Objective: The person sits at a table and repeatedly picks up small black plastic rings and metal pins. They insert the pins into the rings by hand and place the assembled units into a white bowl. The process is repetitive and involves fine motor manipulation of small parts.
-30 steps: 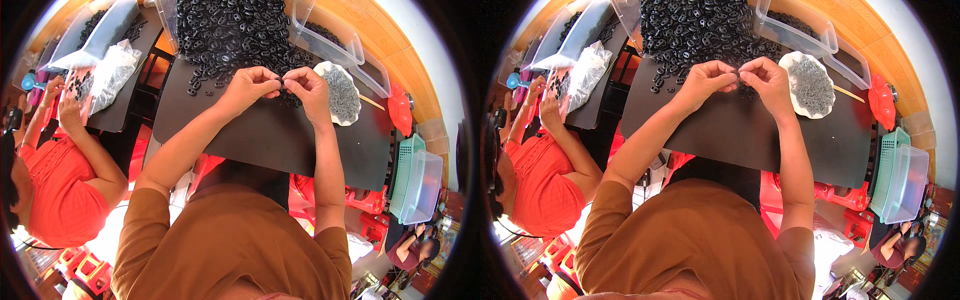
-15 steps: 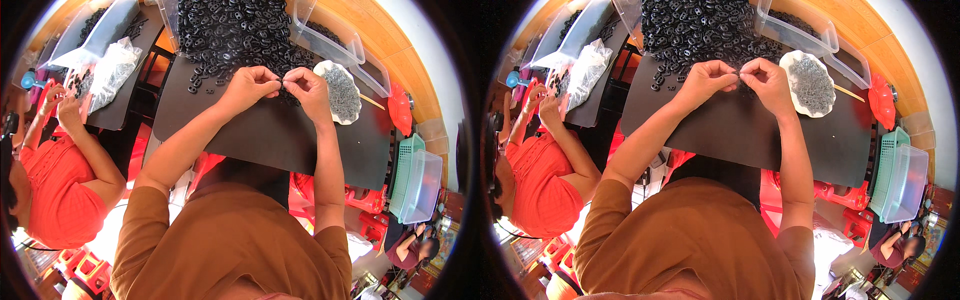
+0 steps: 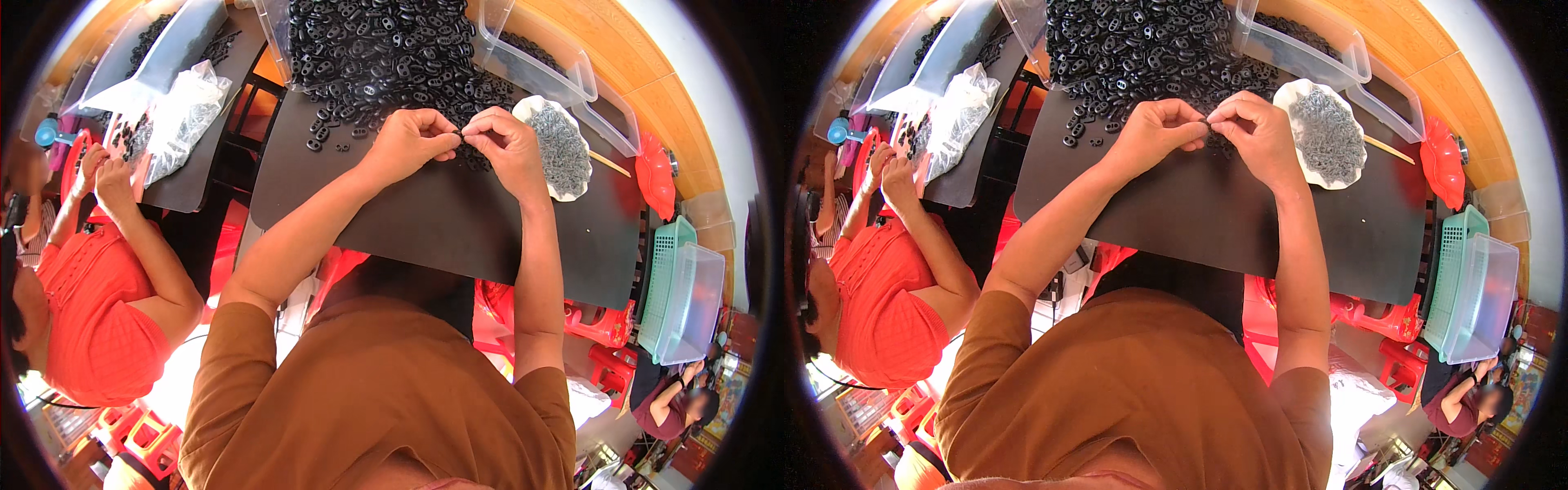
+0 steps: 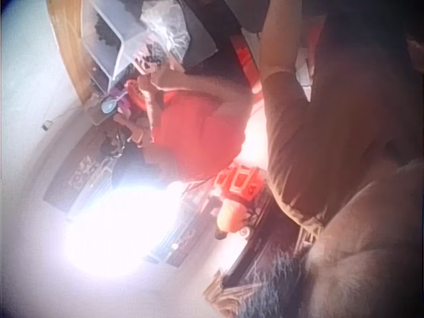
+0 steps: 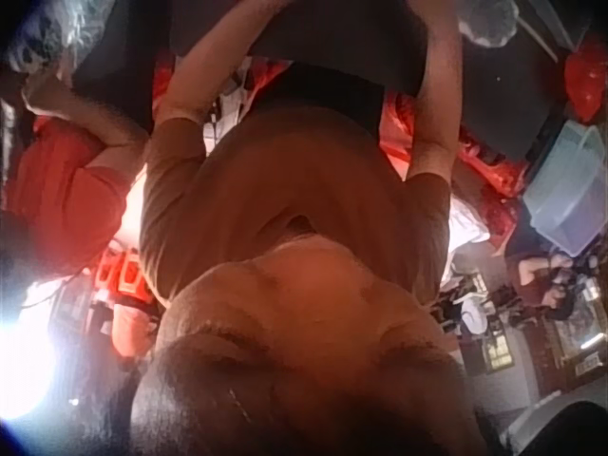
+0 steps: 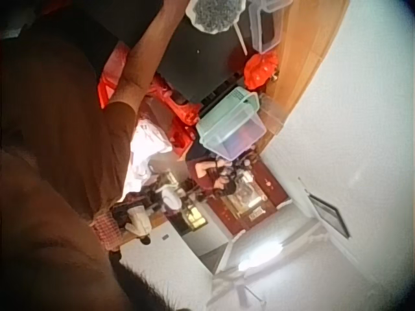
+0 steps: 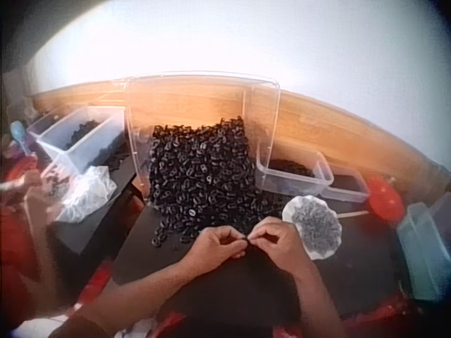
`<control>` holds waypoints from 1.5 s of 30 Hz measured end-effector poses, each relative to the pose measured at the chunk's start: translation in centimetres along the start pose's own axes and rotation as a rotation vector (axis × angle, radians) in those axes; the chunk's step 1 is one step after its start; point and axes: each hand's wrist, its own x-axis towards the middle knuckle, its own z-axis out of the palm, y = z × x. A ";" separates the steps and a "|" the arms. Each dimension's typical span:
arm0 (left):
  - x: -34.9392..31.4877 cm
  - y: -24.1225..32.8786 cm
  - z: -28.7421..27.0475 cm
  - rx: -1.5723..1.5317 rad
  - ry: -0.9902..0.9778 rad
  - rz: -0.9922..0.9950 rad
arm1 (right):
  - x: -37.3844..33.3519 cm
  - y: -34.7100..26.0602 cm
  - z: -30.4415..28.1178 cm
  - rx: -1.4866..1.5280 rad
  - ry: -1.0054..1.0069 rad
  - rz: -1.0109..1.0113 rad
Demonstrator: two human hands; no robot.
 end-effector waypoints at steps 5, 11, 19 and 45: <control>0.0 0.0 0.0 0.022 0.002 0.007 | -0.2 -0.7 0.7 0.052 0.044 0.143; -0.3 0.0 0.1 0.054 -0.005 -0.002 | -0.3 -0.3 0.9 -0.020 0.021 0.129; -0.1 -0.1 -0.1 -0.049 -0.024 -0.034 | -0.3 -0.2 0.5 0.182 0.008 0.210; -0.1 -0.3 -0.1 -0.035 -0.001 -0.025 | -0.3 -1.0 0.8 -0.129 -0.066 0.121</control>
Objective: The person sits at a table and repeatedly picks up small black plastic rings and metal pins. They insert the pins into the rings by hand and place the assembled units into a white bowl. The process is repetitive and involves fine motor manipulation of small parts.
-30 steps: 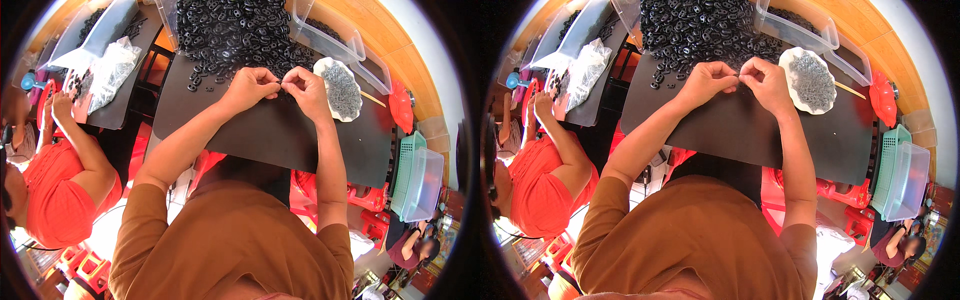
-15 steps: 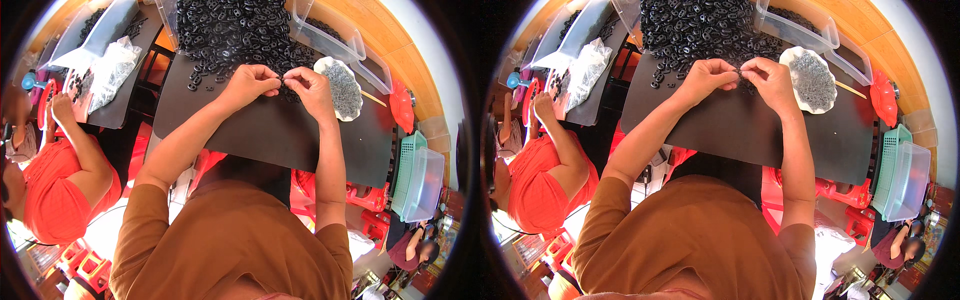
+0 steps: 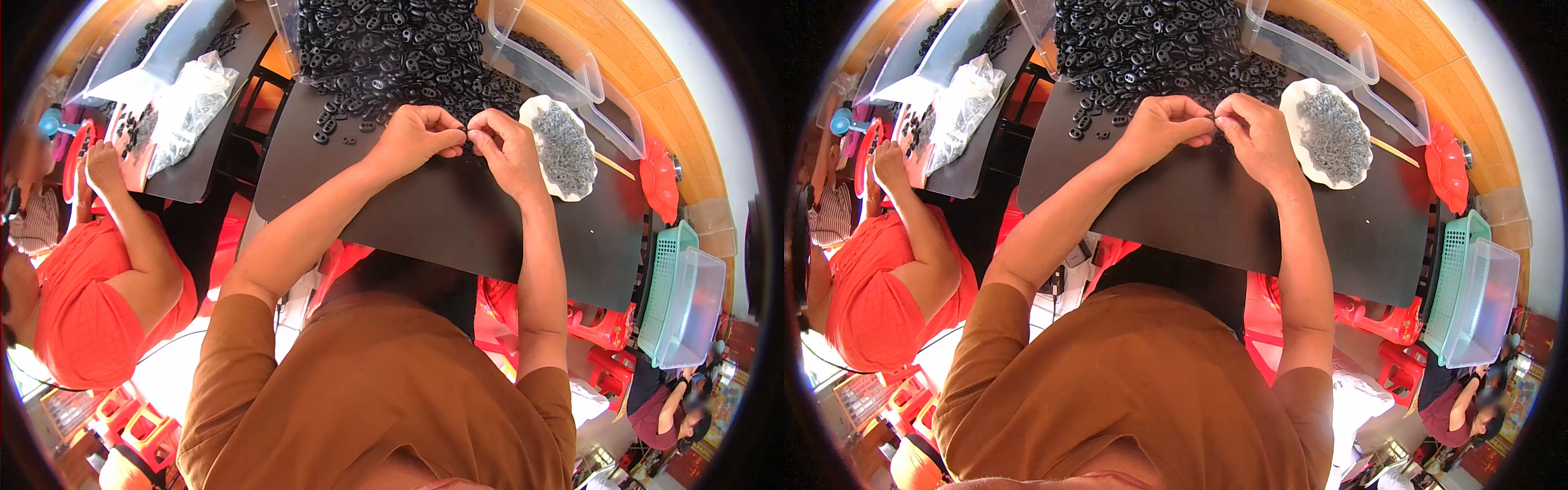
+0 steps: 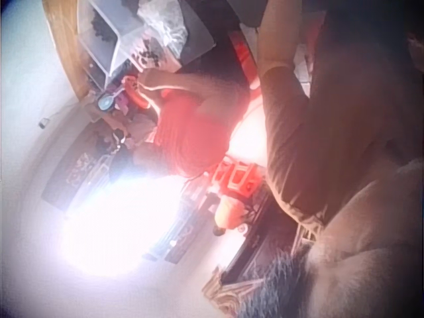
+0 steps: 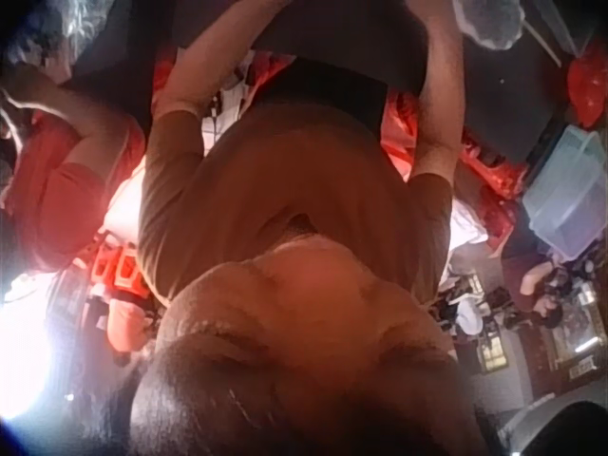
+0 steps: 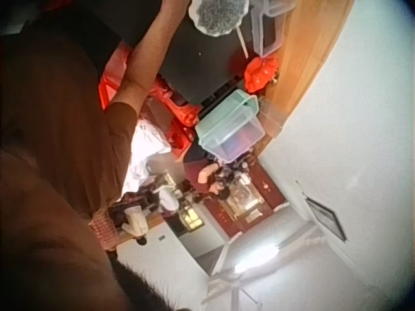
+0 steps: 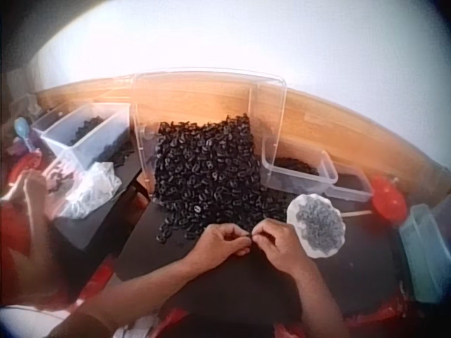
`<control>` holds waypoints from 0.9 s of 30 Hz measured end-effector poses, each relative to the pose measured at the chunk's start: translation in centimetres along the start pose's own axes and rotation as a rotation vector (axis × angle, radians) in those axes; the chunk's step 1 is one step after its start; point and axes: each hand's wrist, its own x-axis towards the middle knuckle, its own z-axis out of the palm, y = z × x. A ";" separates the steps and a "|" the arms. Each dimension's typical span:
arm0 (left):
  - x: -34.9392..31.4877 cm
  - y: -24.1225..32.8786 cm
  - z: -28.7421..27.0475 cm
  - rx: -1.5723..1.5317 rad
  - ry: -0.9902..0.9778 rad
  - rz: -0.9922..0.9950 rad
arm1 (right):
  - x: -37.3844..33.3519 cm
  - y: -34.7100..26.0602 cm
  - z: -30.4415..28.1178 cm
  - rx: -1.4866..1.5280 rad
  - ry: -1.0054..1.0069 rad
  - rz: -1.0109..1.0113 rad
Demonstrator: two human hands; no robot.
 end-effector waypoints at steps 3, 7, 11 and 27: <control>0.1 -0.2 0.2 -0.071 0.001 0.005 | -0.1 0.7 0.0 0.185 -0.005 0.128; 0.0 -0.7 0.3 -0.182 0.019 0.041 | -0.1 0.8 0.4 0.346 -0.006 0.091; -0.7 -0.7 0.5 -0.216 0.001 0.026 | -0.4 1.5 1.1 0.461 -0.023 0.116; -1.3 -1.4 0.5 -0.253 -0.012 0.001 | -1.7 1.1 1.8 0.375 0.137 0.057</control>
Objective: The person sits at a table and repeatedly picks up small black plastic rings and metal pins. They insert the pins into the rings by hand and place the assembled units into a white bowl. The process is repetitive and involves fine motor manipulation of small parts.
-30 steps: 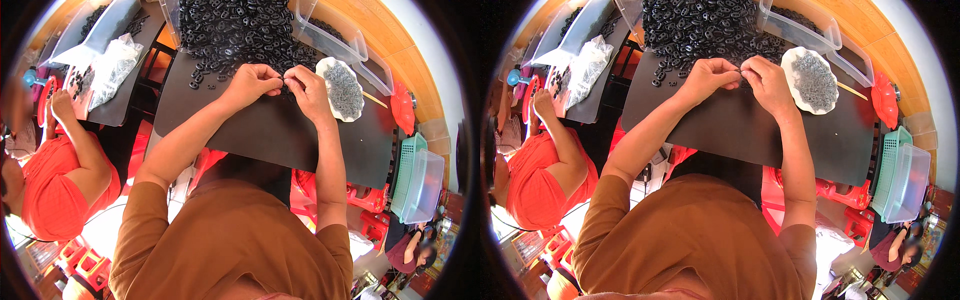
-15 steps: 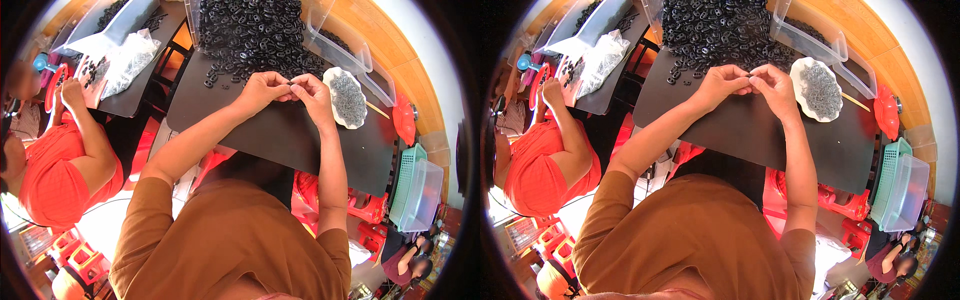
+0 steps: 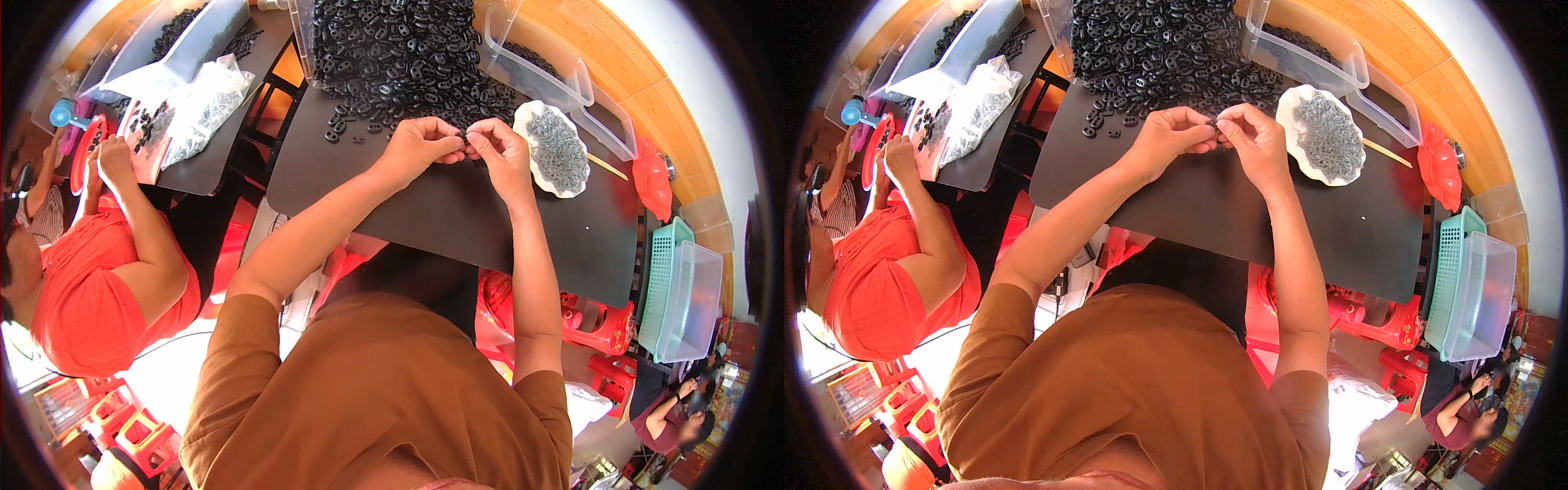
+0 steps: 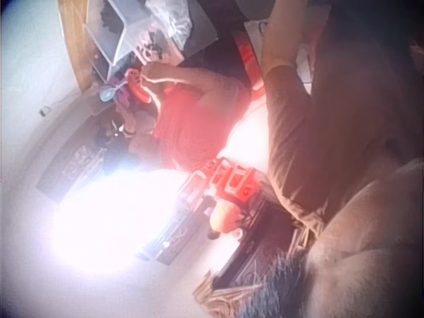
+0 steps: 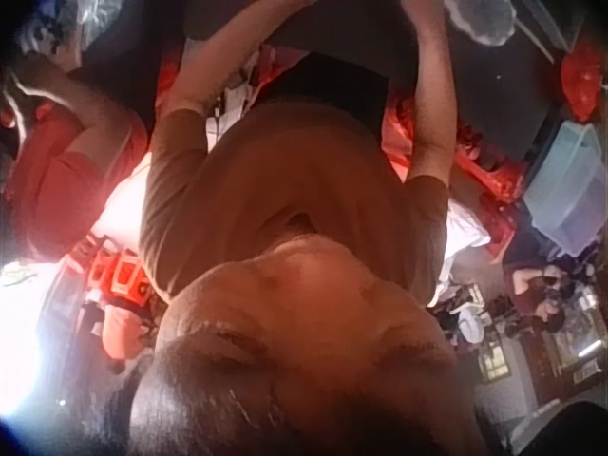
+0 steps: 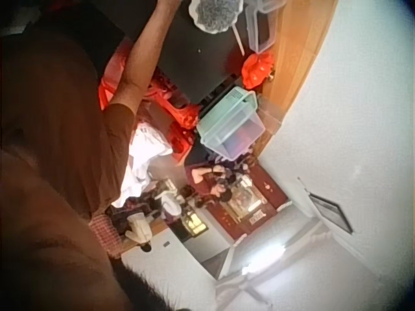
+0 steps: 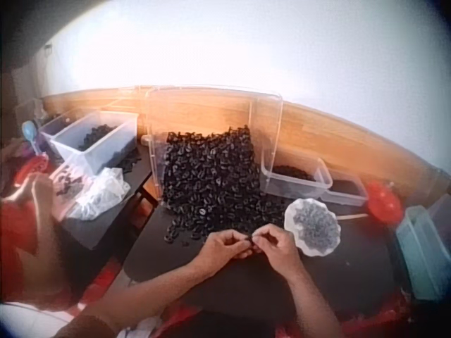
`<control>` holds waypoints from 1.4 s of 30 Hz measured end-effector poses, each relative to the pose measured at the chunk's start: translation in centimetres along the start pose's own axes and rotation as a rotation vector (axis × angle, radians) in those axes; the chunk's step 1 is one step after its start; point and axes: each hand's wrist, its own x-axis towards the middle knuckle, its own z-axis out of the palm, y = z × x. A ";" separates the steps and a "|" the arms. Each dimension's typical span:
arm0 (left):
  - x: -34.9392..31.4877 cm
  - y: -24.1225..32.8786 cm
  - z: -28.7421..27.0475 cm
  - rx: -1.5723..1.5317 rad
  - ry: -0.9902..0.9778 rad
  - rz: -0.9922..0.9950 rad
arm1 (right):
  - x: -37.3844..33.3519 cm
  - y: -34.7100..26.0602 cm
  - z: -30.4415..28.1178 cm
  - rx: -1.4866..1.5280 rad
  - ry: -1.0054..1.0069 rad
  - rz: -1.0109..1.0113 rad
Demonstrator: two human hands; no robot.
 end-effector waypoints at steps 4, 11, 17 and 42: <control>0.0 -0.1 -0.1 -0.006 0.001 0.004 | -0.1 0.3 0.5 -0.049 0.021 -0.002; 0.1 -0.2 0.0 -0.003 0.045 -0.002 | 0.0 0.7 0.9 0.014 0.025 -0.012; -0.2 0.3 0.2 -0.115 0.059 -0.013 | -0.1 -0.2 1.6 0.095 0.082 -0.010; -5.4 3.5 -3.8 0.724 0.247 0.400 | -0.2 1.2 1.3 -0.013 0.006 0.070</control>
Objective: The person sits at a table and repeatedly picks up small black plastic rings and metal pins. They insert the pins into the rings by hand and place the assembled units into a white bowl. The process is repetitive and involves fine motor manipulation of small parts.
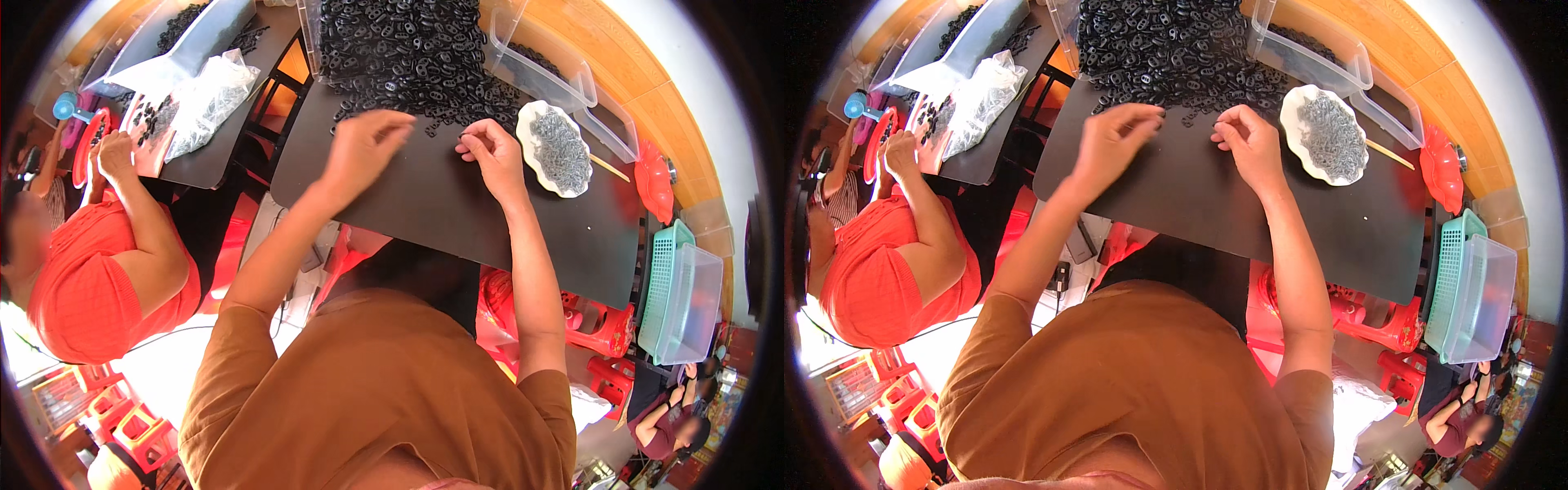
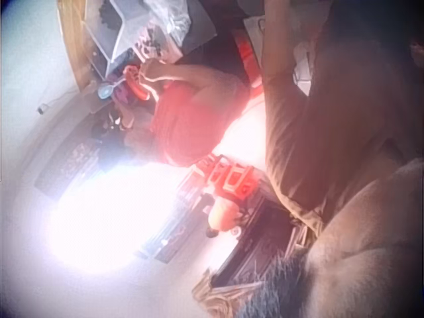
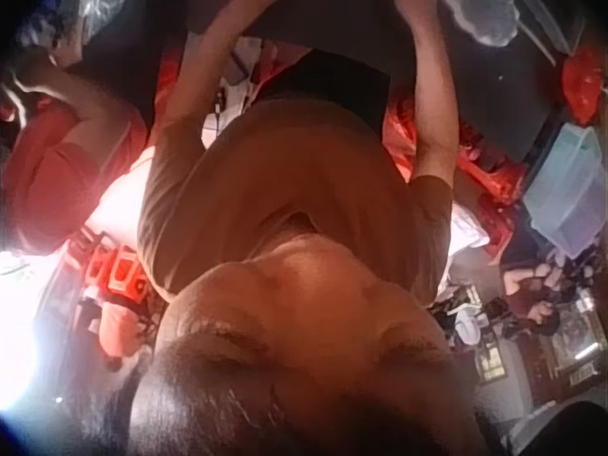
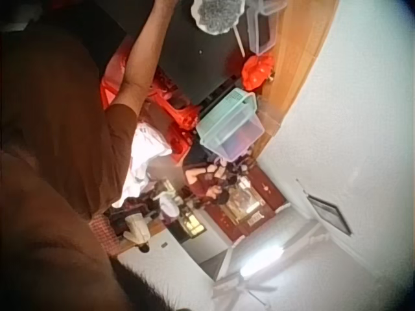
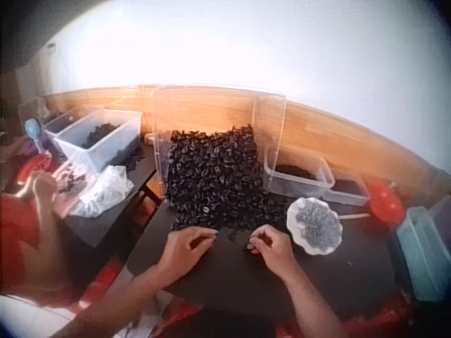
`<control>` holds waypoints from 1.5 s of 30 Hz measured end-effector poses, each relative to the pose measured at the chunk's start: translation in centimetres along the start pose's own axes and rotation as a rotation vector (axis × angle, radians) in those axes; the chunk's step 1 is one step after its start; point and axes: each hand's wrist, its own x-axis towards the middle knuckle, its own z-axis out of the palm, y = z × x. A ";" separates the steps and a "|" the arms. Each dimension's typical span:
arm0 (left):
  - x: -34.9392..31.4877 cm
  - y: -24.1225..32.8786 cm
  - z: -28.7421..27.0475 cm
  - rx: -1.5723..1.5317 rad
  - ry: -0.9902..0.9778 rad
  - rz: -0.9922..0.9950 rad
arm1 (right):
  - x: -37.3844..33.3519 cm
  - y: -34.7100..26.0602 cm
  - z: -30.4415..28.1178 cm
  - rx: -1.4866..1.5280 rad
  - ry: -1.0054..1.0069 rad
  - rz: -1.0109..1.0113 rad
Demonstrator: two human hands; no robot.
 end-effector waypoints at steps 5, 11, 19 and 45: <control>0.8 -1.0 -3.7 0.503 -0.041 0.258 | -0.1 -0.7 0.9 -0.252 -0.053 -0.079; 1.2 -0.5 -1.6 0.624 -0.145 0.349 | -0.1 -0.2 0.6 -0.085 -0.047 -0.006; 1.5 -1.4 -0.9 0.627 -0.294 0.349 | 0.0 -0.5 -0.2 0.086 -0.077 0.028; 2.7 -0.5 0.9 -0.301 -0.287 -0.238 | -0.3 -1.2 0.1 0.141 -0.142 0.067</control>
